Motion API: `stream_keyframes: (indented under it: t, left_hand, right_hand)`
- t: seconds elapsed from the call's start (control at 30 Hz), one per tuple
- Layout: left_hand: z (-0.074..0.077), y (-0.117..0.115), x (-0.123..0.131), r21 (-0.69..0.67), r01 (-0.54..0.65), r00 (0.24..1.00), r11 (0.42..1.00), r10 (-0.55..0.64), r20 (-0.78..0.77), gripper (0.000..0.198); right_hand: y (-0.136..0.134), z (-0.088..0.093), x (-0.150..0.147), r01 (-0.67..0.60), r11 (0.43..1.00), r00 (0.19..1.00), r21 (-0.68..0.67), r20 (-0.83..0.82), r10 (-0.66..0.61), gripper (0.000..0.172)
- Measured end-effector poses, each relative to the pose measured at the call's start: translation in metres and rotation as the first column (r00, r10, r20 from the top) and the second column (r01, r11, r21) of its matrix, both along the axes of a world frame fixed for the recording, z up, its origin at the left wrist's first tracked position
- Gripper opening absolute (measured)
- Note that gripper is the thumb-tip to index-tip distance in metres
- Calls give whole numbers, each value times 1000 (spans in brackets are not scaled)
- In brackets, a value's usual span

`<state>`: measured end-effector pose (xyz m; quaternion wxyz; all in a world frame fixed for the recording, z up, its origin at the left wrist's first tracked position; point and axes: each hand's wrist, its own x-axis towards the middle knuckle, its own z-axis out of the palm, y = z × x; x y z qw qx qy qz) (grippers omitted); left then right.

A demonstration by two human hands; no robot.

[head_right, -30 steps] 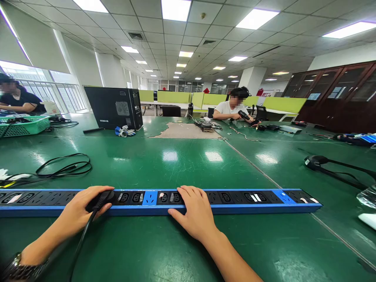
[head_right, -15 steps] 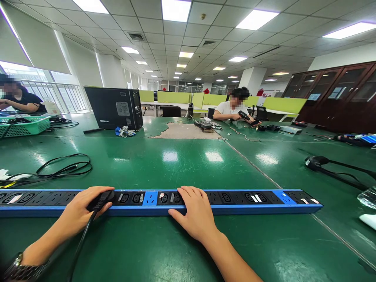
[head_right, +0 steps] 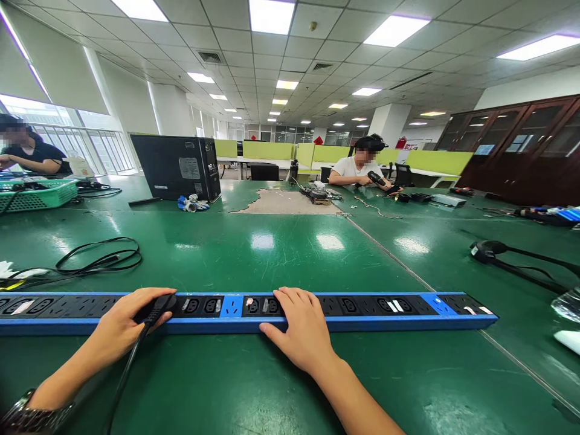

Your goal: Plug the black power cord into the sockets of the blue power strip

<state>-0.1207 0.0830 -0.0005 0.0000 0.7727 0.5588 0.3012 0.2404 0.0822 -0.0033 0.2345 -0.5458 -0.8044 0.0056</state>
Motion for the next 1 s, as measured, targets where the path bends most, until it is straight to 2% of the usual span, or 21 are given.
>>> stream_keyframes:
  t: [0.6,0.7,0.83,1.0]
  left_hand:
    - [-2,0,0,10,24,999,1000,-24,36,47]
    - [0,-2,1,18,35,993,999,-37,116,46]
    - [6,-7,5,12,-90,938,996,81,338,48]
    - [9,-9,12,18,-107,931,994,94,352,51]
  right_hand:
    - [0,-2,1,-8,999,1000,38,-29,10,49]
    - [0,-2,1,0,1000,1000,25,-14,1,51]
    - [0,-1,1,-3,1000,1000,19,2,3,52]
    - [0,-1,1,4,1000,1000,22,4,-4,52]
